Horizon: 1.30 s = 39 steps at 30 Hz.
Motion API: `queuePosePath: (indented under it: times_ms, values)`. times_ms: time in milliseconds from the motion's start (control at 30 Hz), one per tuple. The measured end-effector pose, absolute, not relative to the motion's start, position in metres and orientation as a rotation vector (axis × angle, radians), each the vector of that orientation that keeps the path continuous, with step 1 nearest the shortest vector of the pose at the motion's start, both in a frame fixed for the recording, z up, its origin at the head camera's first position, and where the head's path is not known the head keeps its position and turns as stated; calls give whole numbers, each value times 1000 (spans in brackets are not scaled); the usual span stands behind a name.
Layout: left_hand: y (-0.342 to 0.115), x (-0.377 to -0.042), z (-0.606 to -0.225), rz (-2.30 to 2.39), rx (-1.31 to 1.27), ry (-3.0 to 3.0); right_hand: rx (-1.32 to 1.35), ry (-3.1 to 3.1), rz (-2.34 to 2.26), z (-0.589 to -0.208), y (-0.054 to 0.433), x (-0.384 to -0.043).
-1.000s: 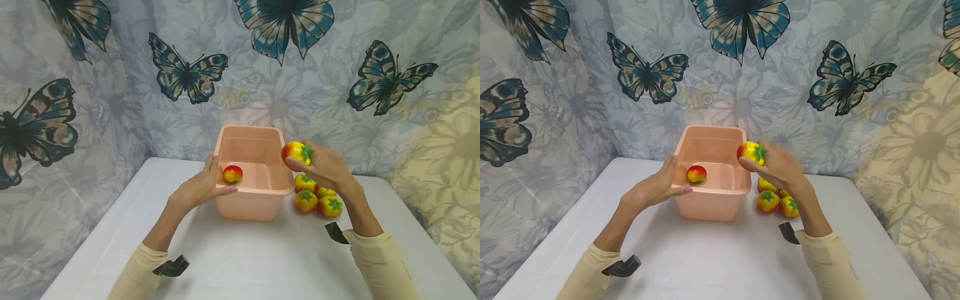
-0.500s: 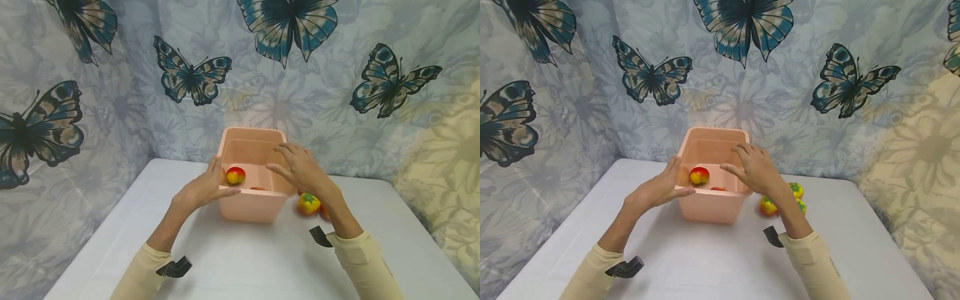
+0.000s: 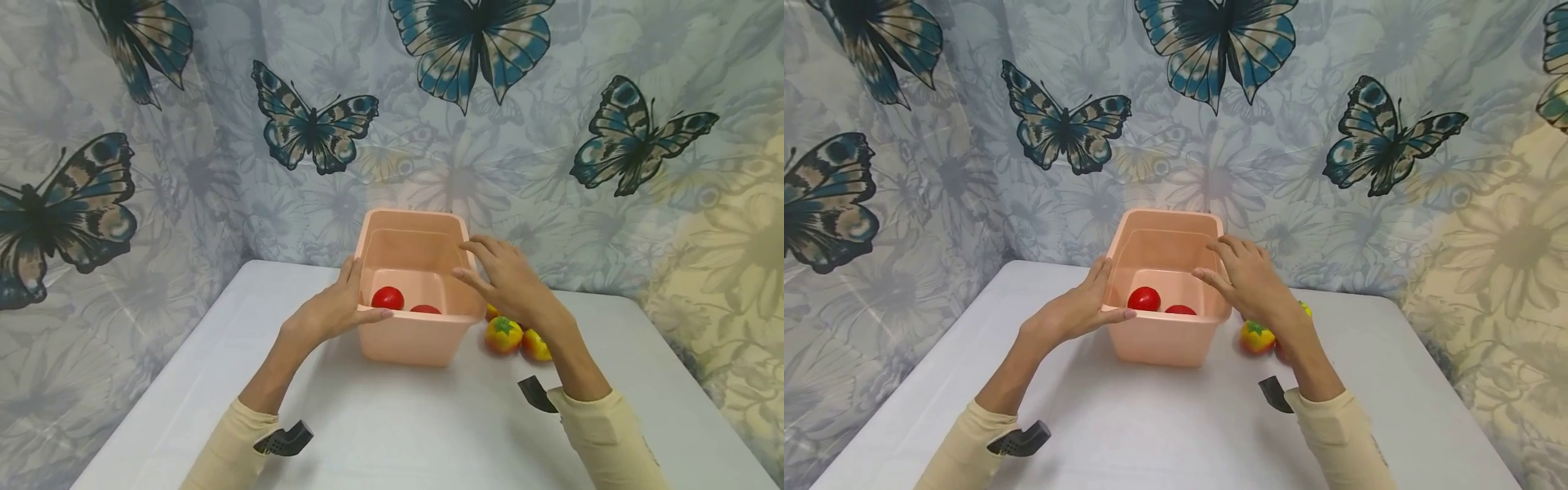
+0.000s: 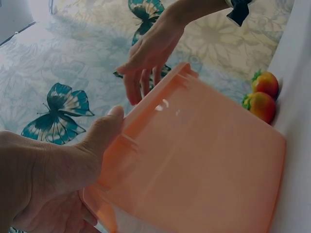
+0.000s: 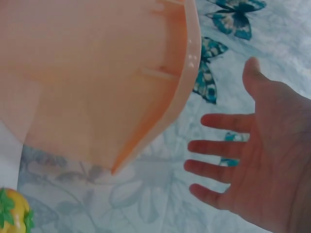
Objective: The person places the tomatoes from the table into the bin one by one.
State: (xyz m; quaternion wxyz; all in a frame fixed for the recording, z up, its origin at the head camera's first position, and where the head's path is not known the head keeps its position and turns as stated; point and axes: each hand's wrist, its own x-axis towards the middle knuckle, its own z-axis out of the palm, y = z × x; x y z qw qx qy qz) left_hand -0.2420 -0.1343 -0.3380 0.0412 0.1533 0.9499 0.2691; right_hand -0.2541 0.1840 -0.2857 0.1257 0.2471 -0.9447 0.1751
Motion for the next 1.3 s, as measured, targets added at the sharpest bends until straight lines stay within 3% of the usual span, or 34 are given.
queuePosePath:
  times_ms: [900,1300]
  values:
    - [-133,-241,-339,817,469,2915,535,-2901,396,-279,242,-230]
    - [-133,-240,-337,801,469,2914,434,-2987,309,-301,284,-226]
